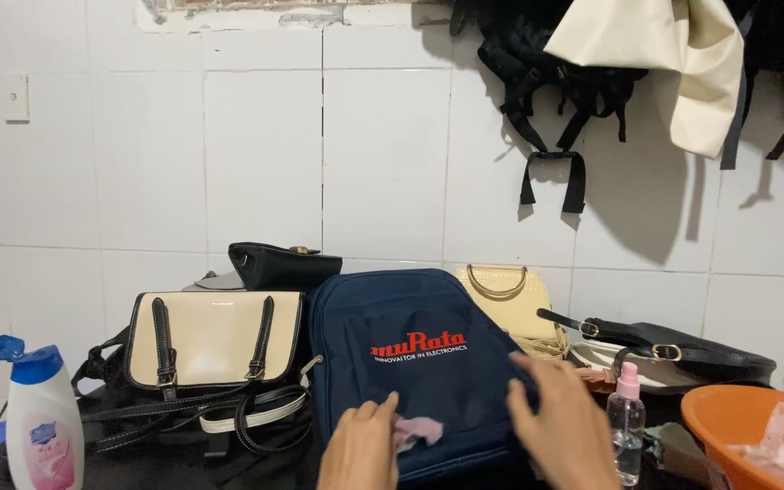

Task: Wiping the front and sides of a blue backpack with a pink cloth to clean it.

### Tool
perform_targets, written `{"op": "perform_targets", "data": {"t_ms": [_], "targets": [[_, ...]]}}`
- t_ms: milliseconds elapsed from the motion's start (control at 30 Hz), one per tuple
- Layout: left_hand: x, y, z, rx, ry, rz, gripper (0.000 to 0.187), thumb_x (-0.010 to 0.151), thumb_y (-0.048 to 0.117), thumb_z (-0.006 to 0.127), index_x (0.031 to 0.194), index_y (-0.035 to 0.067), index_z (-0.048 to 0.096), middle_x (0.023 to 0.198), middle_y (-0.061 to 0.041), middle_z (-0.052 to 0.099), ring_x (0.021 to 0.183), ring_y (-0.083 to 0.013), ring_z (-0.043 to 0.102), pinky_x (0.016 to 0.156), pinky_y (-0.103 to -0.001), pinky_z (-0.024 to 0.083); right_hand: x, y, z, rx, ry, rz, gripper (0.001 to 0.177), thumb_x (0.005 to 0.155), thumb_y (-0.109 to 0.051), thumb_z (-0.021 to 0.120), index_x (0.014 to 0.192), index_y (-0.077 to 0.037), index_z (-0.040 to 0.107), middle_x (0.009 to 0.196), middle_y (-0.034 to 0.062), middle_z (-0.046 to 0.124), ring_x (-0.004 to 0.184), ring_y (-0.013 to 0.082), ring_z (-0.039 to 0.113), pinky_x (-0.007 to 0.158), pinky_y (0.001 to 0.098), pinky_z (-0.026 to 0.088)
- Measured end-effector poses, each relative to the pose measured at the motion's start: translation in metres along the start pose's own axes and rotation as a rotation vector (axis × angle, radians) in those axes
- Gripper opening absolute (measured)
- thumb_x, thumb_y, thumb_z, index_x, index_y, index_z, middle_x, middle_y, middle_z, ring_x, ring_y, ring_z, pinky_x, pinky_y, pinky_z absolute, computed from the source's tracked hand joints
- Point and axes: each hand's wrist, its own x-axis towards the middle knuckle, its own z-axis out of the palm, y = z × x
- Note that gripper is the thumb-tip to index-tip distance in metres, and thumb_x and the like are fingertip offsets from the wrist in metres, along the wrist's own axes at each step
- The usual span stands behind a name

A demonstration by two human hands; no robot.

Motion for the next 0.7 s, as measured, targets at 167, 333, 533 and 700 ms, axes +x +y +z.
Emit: {"op": "perform_targets", "data": {"t_ms": [167, 333, 533, 700], "targets": [[-0.002, 0.014, -0.027, -0.583, 0.179, -0.032, 0.054, 0.083, 0.024, 0.079, 0.135, 0.025, 0.067, 0.112, 0.003, 0.082, 0.098, -0.0143, 0.076, 0.091, -0.029, 0.059, -0.021, -0.019, 0.05, 0.087, -0.114, -0.334, 0.035, 0.093, -0.044, 0.062, 0.123, -0.032, 0.072, 0.121, -0.0023, 0.067, 0.112, 0.0184, 0.068, 0.093, 0.0417, 0.056], [-0.034, -0.014, -0.054, -0.665, 0.54, 0.075, 0.036, 0.084, 0.025, 0.076, 0.119, 0.026, 0.081, 0.104, 0.006, 0.085, 0.09, -0.0046, 0.083, 0.088, -0.02, 0.064, -0.034, -0.05, 0.065, -0.011, -0.267, -0.466, 0.041, 0.099, -0.058, 0.048, 0.131, -0.039, 0.067, 0.119, -0.0095, 0.066, 0.113, 0.0189, 0.056, 0.082, 0.0448, 0.044], [-0.055, -0.072, -0.008, -0.384, 0.715, 0.022, 0.033, 0.075, 0.034, 0.08, 0.107, 0.041, 0.085, 0.097, 0.019, 0.083, 0.083, 0.0022, 0.079, 0.075, -0.017, 0.056, -0.034, -0.078, 0.073, -0.166, -0.361, -0.432, 0.058, 0.091, -0.079, 0.058, 0.127, -0.035, 0.07, 0.101, -0.0008, 0.063, 0.107, 0.0228, 0.053, 0.084, 0.046, 0.039], [-0.051, -0.093, 0.016, -0.351, 0.483, 0.036, 0.023, 0.075, 0.043, 0.082, 0.097, 0.045, 0.091, 0.105, 0.026, 0.08, 0.09, -0.0029, 0.074, 0.083, -0.023, 0.055, -0.037, -0.09, 0.056, -0.086, -0.434, -0.351, 0.014, 0.097, -0.034, 0.065, 0.106, -0.035, 0.076, 0.095, -0.0068, 0.067, 0.107, 0.0178, 0.059, 0.087, 0.0411, 0.047]]}}
